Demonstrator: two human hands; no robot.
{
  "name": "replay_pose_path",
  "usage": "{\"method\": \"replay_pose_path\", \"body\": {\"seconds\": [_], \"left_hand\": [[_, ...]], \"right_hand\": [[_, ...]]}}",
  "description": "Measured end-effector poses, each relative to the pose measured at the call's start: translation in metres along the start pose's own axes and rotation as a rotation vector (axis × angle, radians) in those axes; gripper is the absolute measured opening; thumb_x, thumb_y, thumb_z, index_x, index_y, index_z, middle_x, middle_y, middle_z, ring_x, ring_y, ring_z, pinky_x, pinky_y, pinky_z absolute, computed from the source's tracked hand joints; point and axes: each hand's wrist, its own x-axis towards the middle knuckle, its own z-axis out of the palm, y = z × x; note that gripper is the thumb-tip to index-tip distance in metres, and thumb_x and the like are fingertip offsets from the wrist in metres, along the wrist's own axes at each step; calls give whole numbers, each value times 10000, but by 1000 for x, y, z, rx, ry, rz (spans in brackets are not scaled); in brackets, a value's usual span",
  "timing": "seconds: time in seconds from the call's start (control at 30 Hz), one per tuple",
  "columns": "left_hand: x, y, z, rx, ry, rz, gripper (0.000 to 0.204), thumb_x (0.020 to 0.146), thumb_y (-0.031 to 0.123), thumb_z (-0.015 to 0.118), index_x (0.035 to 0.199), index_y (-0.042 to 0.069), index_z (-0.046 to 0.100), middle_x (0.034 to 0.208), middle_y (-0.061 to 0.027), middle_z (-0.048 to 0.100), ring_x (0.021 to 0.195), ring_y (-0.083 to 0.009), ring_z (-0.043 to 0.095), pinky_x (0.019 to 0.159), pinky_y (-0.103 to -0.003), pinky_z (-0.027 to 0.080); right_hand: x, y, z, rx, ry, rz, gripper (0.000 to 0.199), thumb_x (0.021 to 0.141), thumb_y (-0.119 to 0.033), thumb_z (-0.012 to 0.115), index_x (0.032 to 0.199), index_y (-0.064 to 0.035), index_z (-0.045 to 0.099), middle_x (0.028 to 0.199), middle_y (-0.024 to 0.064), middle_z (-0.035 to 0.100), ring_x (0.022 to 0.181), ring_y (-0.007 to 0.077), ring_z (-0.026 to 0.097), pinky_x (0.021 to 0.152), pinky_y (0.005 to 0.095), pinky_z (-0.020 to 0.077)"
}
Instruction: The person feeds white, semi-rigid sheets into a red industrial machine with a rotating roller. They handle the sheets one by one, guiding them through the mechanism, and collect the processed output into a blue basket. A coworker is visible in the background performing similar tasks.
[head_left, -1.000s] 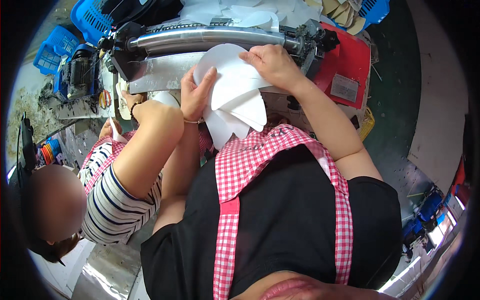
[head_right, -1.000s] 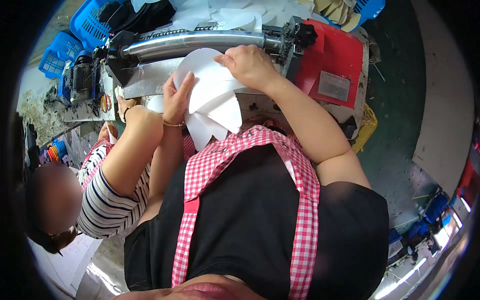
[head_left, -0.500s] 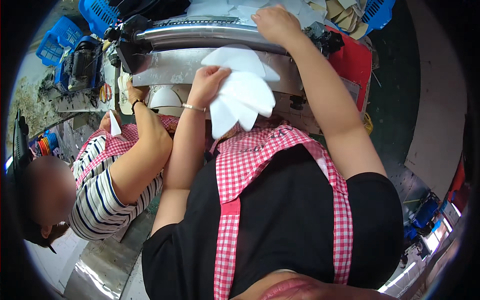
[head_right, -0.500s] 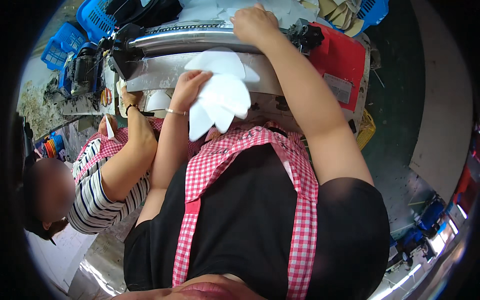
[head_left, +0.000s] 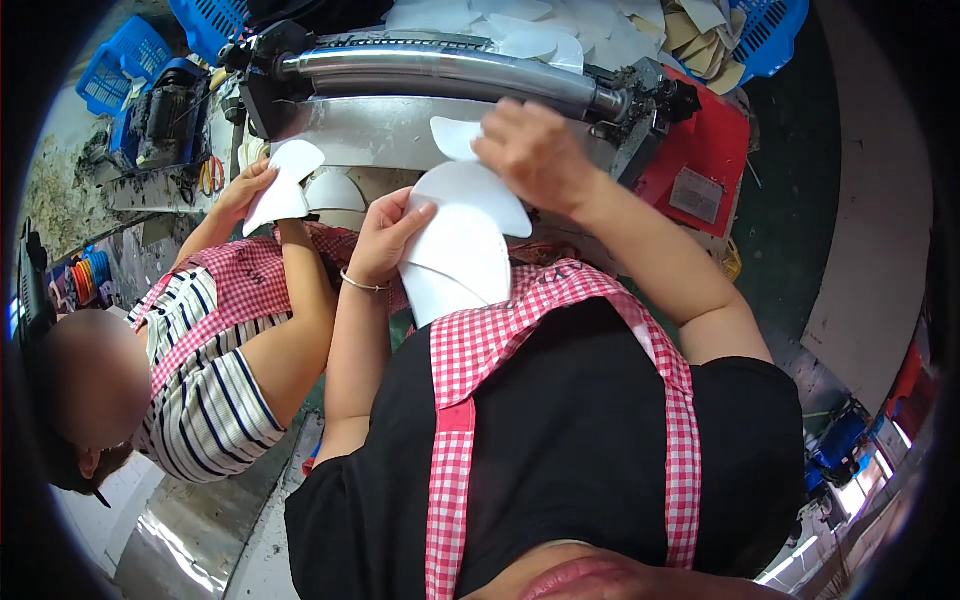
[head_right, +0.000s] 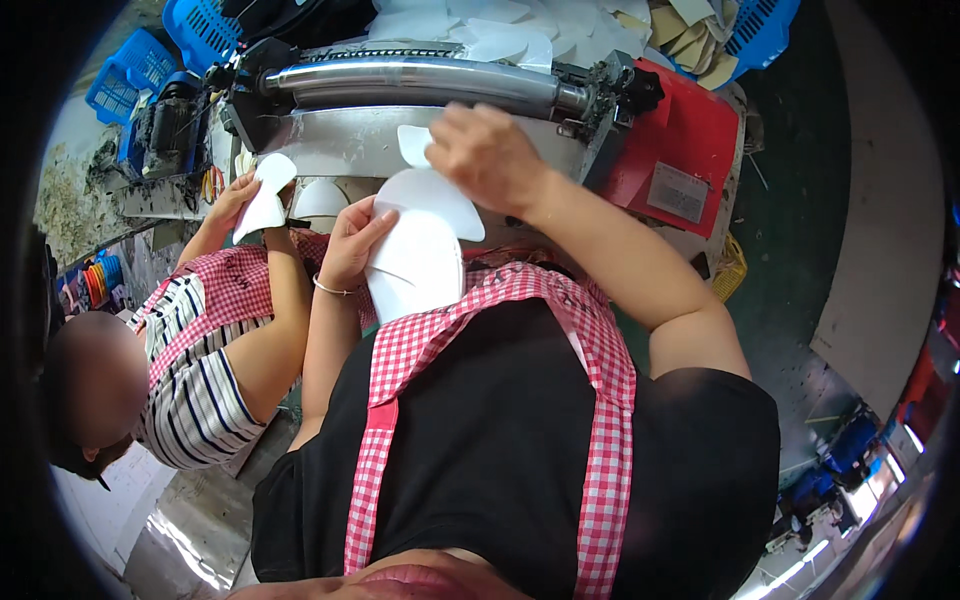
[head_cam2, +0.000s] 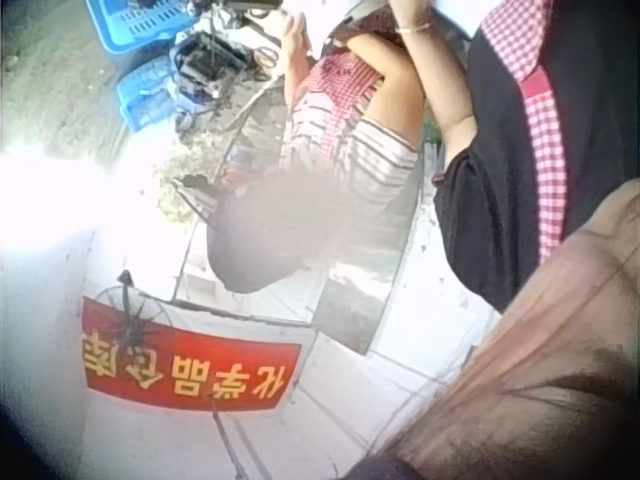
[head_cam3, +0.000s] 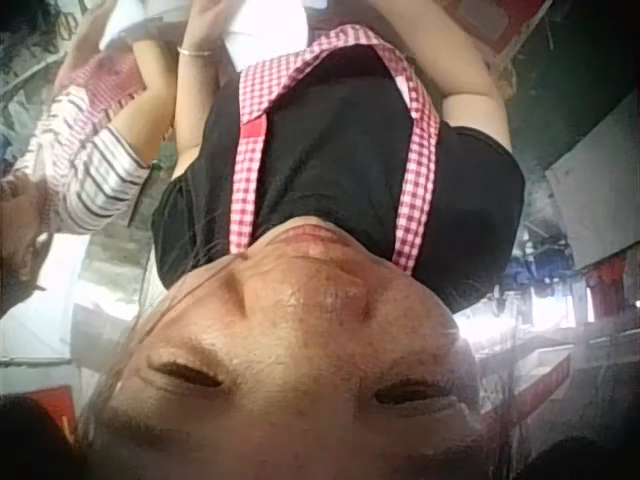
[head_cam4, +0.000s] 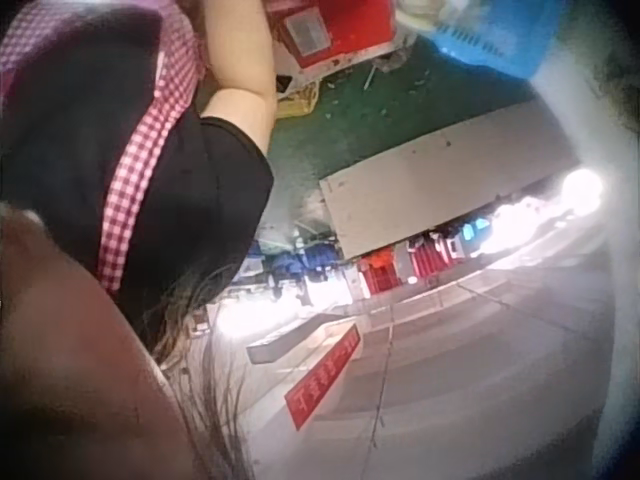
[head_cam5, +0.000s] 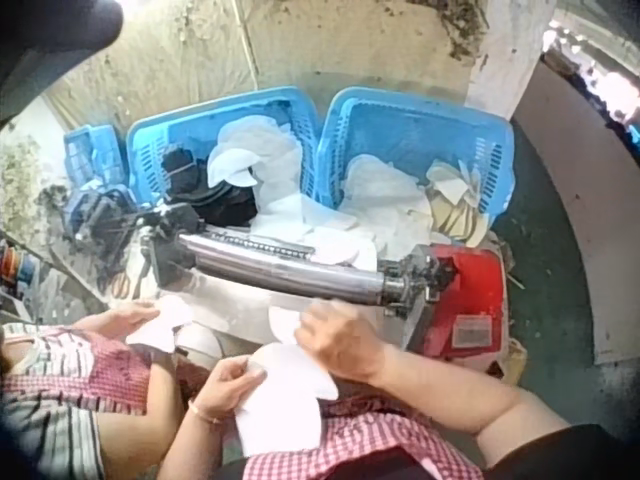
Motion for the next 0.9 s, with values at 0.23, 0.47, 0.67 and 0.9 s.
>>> {"method": "replay_pose_path", "body": {"seconds": [0.23, 0.47, 0.67, 0.9], "left_hand": [[71, 26, 0, 815, 222, 55, 413, 902, 347, 714, 773, -46, 698, 617, -26, 611, 586, -85, 512, 537, -319, 433], [119, 43, -9, 578, 182, 78, 432, 937, 373, 710, 787, -33, 712, 685, -13, 649, 603, -66, 530, 529, -276, 436], [26, 17, -13, 10, -13, 33, 149, 976, 127, 624, 1034, -7, 653, 924, 9, 661, 811, -47, 603, 690, -188, 487], [16, 22, -9, 20, -192, 43, 240, 953, 112, 636, 1151, -22, 643, 1035, -49, 691, 978, -101, 627, 890, -253, 493]], "right_hand": [[37, 43, 17, -47, 118, 174, 60, 789, -170, 663, 766, -115, 654, 823, 36, 616, 894, 218, 604, 749, 387, 495], [99, 126, 79, 292, -665, 526, 128, 904, -232, 626, 875, -181, 740, 930, -10, 700, 982, 208, 617, 828, 459, 486], [62, 34, 13, -79, -150, 55, 92, 793, -182, 638, 741, -107, 648, 800, 35, 626, 902, 221, 592, 791, 378, 448], [24, 20, 34, -219, -141, 90, 131, 798, -202, 614, 724, -96, 636, 814, 40, 596, 862, 204, 567, 755, 367, 429]]}}
